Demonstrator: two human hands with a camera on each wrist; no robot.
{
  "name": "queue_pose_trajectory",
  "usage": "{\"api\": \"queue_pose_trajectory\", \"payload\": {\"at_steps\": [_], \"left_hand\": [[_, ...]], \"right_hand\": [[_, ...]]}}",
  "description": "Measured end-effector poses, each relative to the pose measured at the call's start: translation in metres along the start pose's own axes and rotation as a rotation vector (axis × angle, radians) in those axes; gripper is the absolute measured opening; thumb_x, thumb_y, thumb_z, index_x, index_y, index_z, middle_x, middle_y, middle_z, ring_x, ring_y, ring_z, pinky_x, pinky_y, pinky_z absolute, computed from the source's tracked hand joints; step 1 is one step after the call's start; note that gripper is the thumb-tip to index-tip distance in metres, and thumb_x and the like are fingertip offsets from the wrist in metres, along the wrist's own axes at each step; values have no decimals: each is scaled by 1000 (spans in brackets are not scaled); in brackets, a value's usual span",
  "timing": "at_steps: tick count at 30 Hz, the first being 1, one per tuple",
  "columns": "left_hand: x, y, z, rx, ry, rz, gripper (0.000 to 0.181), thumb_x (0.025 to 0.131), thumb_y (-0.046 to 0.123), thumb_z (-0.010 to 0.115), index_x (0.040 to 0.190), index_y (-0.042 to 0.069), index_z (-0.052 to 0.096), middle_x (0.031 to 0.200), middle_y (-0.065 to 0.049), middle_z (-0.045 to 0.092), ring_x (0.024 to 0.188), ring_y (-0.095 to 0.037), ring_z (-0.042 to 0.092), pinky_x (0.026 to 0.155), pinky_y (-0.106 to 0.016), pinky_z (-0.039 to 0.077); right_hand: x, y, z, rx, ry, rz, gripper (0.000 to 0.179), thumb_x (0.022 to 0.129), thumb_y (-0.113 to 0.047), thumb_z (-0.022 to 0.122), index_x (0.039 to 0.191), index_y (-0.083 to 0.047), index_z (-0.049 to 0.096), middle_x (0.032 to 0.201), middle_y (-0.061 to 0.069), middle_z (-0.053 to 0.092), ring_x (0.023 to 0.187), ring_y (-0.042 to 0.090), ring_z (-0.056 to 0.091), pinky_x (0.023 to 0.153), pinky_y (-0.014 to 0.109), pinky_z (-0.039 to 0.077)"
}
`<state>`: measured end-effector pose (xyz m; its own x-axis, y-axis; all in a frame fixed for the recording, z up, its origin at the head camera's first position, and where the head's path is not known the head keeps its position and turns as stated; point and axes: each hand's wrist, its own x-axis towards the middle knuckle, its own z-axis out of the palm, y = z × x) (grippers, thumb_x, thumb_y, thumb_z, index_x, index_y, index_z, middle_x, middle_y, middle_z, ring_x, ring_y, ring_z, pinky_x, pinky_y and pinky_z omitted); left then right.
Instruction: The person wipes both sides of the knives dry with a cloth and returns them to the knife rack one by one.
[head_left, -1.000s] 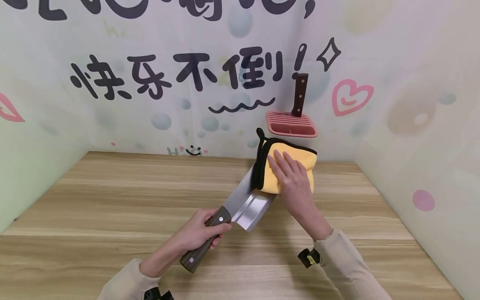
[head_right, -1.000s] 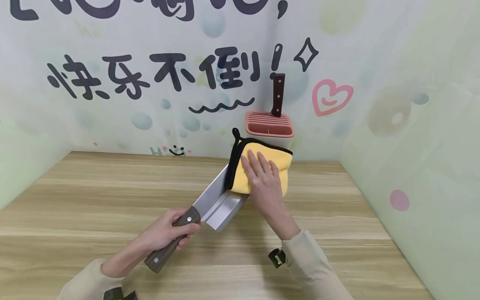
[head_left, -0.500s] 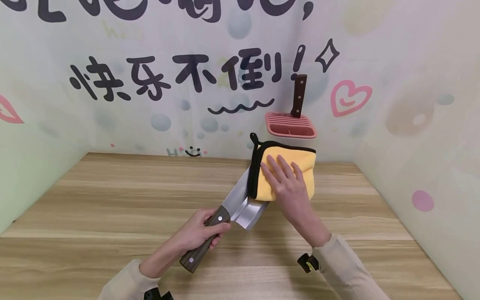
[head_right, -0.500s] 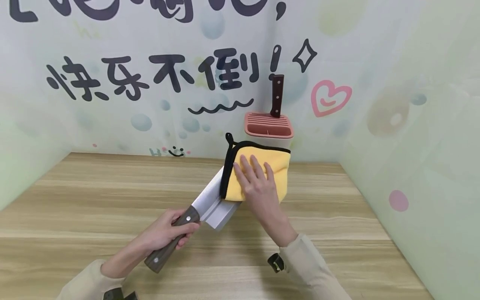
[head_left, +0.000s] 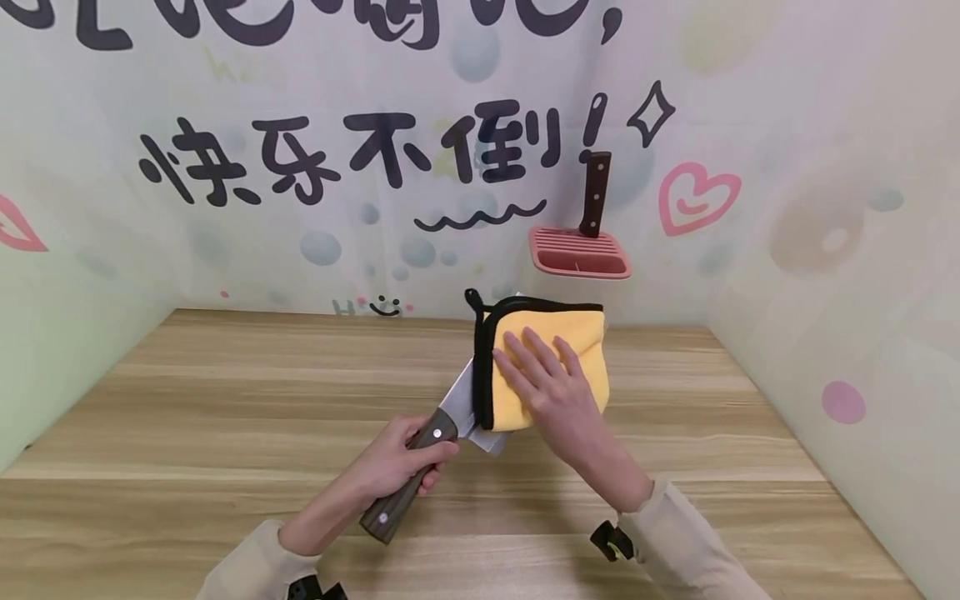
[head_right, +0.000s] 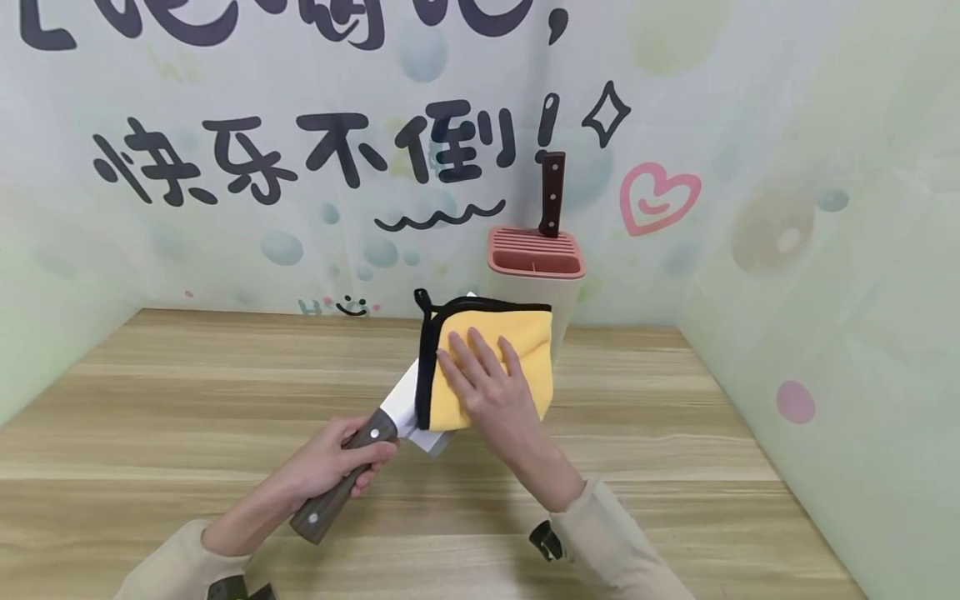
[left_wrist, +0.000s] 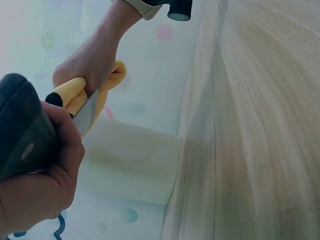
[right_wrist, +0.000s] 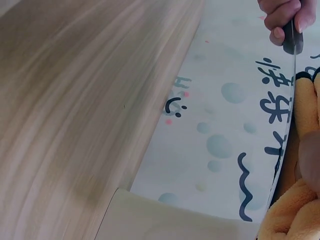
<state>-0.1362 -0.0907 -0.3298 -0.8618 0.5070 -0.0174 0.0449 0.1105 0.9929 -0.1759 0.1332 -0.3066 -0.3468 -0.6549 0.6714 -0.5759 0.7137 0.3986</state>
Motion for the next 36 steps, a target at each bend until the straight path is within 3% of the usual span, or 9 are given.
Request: {"api": "queue_pose_trajectory", "payload": {"at_steps": [8,20,23,31,36], "left_hand": [[1,2,0,-3,-2,-8,23,88,14,55,92,-7,50,60,-1,49,47,-6,46,43,-18,43],[1,1,-2,-4,0,0,20,88,15,54,85,-4,48,60,-1,49,46,-6,46,43,-18,43],[1,1,-2,-2,5,-8,20,88,15,54,86,-4,48,60,-1,50,47,-6,46,44,-18,44],[2,0,-3,-9,5,-3,21,88,16,55,87,-4,48,61,-1,49,47,-6,46,44,-19,44],[2,0,-2,-3,7,-6,23,88,14,55,90,-8,49,61,-1,49,47,-6,47,43,-19,44]], "right_hand": [[3,-11,-3,4,-10,-119,52,70,-2,71,120,-11,57,127,9,50,119,27,44,96,46,36],[4,-16,-4,-16,-19,-226,39,86,-4,43,122,-13,54,130,8,48,122,25,41,99,44,34],[4,-16,-5,-22,-25,-241,38,90,-4,36,123,-13,54,131,8,47,122,25,40,99,44,34],[3,-13,-1,-30,14,-247,39,90,-2,33,121,-14,55,128,7,49,119,25,44,96,43,37],[3,-10,-1,-23,11,-229,41,84,-2,44,121,-14,55,128,7,49,119,25,44,96,43,37]]}}
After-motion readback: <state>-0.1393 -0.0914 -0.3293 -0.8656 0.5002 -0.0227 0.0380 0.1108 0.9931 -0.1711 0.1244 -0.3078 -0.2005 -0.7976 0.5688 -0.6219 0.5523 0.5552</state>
